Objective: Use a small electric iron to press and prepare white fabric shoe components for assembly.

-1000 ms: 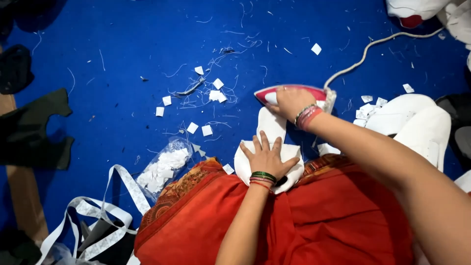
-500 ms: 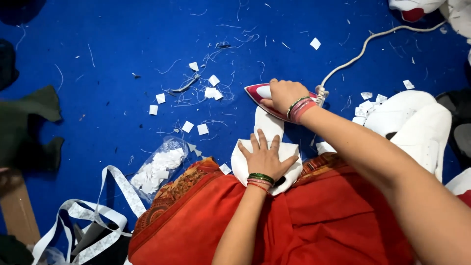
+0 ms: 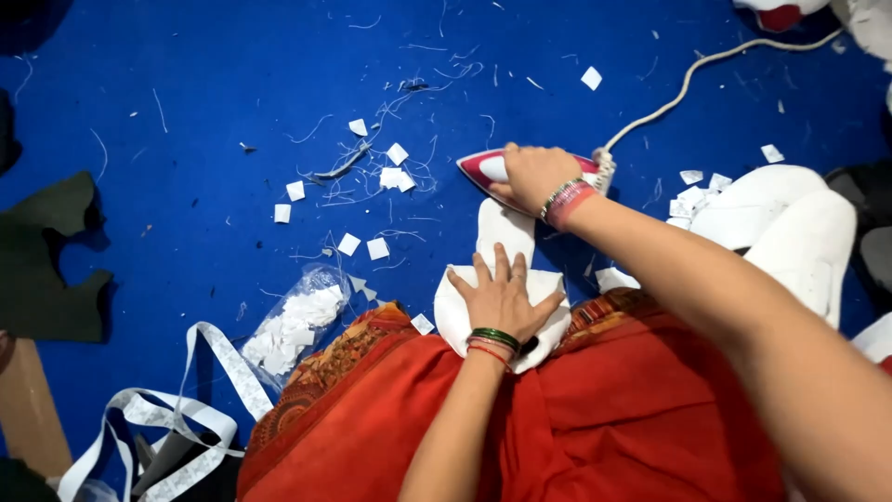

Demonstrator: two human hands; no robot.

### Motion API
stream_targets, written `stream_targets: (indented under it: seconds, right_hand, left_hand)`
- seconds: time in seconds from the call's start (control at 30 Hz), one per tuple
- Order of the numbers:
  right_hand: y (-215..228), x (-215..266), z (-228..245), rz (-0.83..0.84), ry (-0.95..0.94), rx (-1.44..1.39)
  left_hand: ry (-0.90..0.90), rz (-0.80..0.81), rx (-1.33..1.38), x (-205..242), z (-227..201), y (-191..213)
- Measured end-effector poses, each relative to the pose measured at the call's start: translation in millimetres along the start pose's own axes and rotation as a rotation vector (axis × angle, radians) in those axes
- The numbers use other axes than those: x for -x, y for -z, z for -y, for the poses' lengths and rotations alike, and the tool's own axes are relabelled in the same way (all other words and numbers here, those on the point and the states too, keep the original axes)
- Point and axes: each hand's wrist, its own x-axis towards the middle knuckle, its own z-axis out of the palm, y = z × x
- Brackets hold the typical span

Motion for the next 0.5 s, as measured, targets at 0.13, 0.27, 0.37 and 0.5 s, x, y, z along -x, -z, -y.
stream_targets:
  seconds: [0.13,0.27,0.37,0.5]
  right_hand:
    - [5.3,-10.0,-16.4,-0.172,-0.062,-0.085]
    - [-1.0,1.4,-39.4,-0.607,-0.223,-0.514]
    - [-5.5,27.7,-47.6,-0.661,-0.362,-0.754]
    - [-16.8,73.6,-69.7,-0.443,-0.520,-0.805]
  left_hand:
    - [0.004,0.034,-0.017,-4.8,0.3,6.2]
    - [0.075,0.082,0.026,-30.0,-7.2,29.5]
    - [0.199,0.195,0.085,-55.2,-8.9,45.1]
    - [0.297,0.386,-0.063,-76.2,-9.6,39.6]
